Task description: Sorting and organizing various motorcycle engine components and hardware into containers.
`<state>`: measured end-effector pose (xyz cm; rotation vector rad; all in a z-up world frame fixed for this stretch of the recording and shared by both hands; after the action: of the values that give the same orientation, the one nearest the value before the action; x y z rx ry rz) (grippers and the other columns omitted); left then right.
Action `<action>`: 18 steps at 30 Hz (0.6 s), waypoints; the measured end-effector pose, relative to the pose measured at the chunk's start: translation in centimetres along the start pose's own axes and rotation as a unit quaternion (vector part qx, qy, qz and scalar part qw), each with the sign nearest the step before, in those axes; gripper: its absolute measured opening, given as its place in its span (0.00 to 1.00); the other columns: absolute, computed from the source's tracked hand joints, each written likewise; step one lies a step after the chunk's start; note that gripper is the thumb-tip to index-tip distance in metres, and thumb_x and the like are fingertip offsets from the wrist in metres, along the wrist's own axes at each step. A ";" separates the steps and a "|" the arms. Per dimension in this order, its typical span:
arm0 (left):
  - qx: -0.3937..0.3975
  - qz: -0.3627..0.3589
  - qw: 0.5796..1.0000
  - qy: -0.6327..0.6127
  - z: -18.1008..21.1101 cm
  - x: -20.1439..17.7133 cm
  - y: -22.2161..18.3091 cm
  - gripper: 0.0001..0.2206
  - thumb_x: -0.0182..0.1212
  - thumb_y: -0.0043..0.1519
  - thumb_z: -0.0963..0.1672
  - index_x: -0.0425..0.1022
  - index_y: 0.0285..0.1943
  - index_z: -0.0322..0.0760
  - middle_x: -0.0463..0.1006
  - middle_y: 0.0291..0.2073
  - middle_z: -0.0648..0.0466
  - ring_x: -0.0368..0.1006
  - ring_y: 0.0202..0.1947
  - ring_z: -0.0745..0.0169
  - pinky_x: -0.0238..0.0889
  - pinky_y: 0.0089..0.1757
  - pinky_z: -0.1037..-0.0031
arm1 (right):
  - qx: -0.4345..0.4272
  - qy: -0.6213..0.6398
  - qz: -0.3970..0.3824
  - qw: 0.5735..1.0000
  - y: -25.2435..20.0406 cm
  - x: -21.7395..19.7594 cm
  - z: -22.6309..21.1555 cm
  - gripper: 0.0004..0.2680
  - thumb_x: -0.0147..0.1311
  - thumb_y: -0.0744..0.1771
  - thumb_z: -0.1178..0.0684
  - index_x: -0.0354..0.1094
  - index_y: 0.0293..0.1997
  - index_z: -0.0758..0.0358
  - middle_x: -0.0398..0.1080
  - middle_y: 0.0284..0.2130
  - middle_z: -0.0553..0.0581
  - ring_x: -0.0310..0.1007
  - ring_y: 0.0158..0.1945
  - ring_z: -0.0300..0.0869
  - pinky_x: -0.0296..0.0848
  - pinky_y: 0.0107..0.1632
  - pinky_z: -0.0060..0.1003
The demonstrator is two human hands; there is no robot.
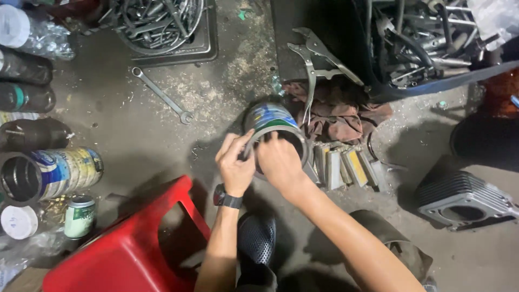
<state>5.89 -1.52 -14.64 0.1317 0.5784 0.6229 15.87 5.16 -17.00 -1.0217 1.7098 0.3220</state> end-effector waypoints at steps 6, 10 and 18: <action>0.007 0.011 1.000 0.020 0.2 0.4 -1.2 0.16 0.65 0.53 0.33 0.80 0.50 0.34 0.75 0.32 0.50 0.71 0.28 0.60 0.66 0.32 0.72 | -0.001 0.082 0.007 0.997 3.8 10.9 4.1 0.05 0.55 0.63 0.54 0.76 0.33 0.60 0.77 0.33 0.64 0.78 0.40 0.56 0.76 0.44 0.50; 0.039 0.020 0.997 0.057 0.7 1.3 -1.4 0.16 0.65 0.54 0.33 0.81 0.51 0.36 0.73 0.33 0.50 0.72 0.31 0.58 0.67 0.35 0.70 | 0.036 0.108 -0.064 0.991 3.7 9.9 4.9 0.06 0.55 0.64 0.52 0.76 0.36 0.59 0.77 0.36 0.64 0.78 0.42 0.55 0.75 0.45 0.50; 0.043 0.000 0.999 0.030 0.2 1.1 -0.2 0.14 0.69 0.58 0.36 0.80 0.53 0.35 0.71 0.32 0.51 0.69 0.30 0.61 0.64 0.33 0.69 | -0.043 0.061 0.010 0.997 3.0 5.8 5.4 0.05 0.54 0.64 0.56 0.74 0.40 0.61 0.77 0.35 0.64 0.78 0.39 0.55 0.76 0.42 0.49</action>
<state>6.84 -0.97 -15.06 0.1934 0.6637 0.6045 16.70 7.71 -25.08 -1.1080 1.8305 0.3544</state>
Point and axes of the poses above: each hand's wrist, its own y-axis towards the middle knuckle, its own x-axis out of the palm, z = x × y, the point moved 4 cm from there along y, towards the middle knuckle
